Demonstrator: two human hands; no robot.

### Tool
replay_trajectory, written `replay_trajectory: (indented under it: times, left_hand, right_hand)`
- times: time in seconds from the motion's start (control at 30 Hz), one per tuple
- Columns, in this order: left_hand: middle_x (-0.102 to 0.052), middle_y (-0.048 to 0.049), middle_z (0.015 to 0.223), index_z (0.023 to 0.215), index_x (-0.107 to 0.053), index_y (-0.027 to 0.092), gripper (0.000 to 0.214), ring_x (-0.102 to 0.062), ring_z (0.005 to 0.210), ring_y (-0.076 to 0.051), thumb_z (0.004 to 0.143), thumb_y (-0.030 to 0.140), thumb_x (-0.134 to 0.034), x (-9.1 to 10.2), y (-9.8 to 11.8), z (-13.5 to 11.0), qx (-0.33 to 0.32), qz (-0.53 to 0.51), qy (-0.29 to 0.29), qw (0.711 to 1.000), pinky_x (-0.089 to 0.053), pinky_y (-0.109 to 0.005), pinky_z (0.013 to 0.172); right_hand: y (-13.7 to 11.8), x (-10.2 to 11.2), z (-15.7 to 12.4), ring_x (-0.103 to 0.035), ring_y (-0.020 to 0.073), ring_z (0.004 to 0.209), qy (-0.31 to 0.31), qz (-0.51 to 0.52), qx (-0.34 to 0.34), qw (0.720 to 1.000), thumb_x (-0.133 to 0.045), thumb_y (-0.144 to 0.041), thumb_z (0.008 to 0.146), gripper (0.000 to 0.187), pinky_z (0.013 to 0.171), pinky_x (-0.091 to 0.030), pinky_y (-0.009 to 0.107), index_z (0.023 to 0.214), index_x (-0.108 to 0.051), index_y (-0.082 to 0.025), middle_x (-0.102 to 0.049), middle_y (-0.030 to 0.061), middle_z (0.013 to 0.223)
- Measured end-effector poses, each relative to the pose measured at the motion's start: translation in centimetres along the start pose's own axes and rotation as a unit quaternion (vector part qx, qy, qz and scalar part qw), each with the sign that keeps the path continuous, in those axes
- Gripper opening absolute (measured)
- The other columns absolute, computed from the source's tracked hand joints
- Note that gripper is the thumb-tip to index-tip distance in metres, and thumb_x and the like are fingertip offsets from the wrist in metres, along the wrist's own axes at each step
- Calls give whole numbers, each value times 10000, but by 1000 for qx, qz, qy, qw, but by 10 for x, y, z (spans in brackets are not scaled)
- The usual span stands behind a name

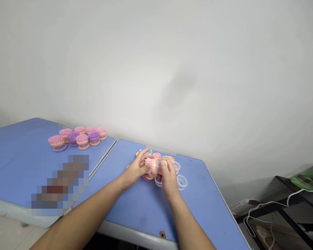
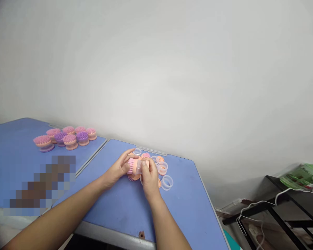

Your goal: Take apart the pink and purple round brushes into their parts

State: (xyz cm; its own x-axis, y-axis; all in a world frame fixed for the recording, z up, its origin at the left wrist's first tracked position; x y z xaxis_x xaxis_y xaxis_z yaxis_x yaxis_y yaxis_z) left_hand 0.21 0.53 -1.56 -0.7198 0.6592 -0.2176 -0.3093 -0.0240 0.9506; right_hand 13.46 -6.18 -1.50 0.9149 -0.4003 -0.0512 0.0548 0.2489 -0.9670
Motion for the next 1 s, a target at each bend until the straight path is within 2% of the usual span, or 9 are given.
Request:
replay_trajectory:
  times: [0.07,0.17,0.33,0.4,0.47,0.6,0.73,0.87,1.0]
  left_hand:
    - [-541,-111,1337,1326,-501,266,837,-605,1121,-248,601,446,-881,-3,-1,-1,-37,25,-21,999,-521,-319,869]
    - [-588,-86,1224,1159,-573,224,634,-632,998,-208,621,374,-873,-7,0,-1,-40,53,-27,997,-525,-302,816]
    - [-601,-3,703,863,-550,162,496,-556,559,-113,736,615,-706,-4,5,1,67,13,-10,998,-443,-238,534]
    - [-568,15,633,806,-524,162,520,-511,493,-94,755,664,-650,0,9,3,104,-1,14,994,-396,-226,491]
    - [-585,17,677,836,-525,164,499,-545,555,-101,725,614,-708,7,16,5,74,-15,71,995,-409,-219,528]
    - [-630,7,879,1050,-538,182,538,-611,856,-139,653,420,-811,26,30,12,-56,-23,198,978,-466,-242,784]
    - [-642,-32,1027,1237,-522,196,663,-608,1020,-205,643,346,-774,49,27,21,-45,106,256,960,-448,-313,908]
    - [-654,-51,1030,1073,-576,184,467,-625,976,-221,633,257,-716,66,8,29,61,341,242,906,-465,-300,832]
    - [-656,-11,820,952,-559,203,401,-636,791,-214,593,221,-736,72,-9,34,130,407,223,876,-453,-283,692]
  right_hand:
    - [1,0,1,-333,105,406,2,37,-16,999,-516,-609,852,376,406,-250,256,863,-529,-233,-430,-77,533]
    - [3,-1,1,-323,100,393,3,74,-19,997,-528,-590,863,359,395,-232,251,861,-536,-231,-437,-78,519]
    - [4,0,2,-371,102,422,-1,93,-4,996,-556,-565,867,337,421,-283,249,838,-546,-229,-497,-62,554]
    - [3,2,4,-402,107,447,10,118,-9,993,-597,-554,838,324,439,-319,252,845,-553,-233,-511,-59,581]
    - [2,3,5,-453,117,495,18,156,-19,987,-646,-533,801,315,473,-366,258,884,-570,-239,-547,-47,639]
    - [-1,7,8,-523,129,603,6,216,-10,976,-692,-499,778,310,583,-438,282,930,-613,-240,-607,-14,763]
    - [-1,9,8,-525,137,616,-2,228,-7,974,-687,-499,794,296,611,-450,298,933,-639,-242,-585,-15,748]
    - [0,10,9,-528,134,615,-9,229,-15,973,-692,-495,804,277,616,-444,292,919,-643,-247,-585,-18,751]
    - [1,10,9,-529,132,617,-6,234,-19,972,-710,-496,790,284,615,-444,287,915,-652,-247,-589,-18,752]
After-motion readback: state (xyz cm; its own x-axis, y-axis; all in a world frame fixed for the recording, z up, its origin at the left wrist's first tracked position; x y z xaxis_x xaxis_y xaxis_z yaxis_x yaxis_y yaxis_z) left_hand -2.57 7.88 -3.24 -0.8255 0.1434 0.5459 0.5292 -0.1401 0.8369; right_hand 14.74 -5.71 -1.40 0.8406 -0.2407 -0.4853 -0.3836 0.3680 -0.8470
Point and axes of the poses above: each hand's wrist, its own z-axis towards the middle knuckle, its own x-axis out of the back of the hand, y = z × x, the point moved 1 cm from there along z, towards the middle knuckle
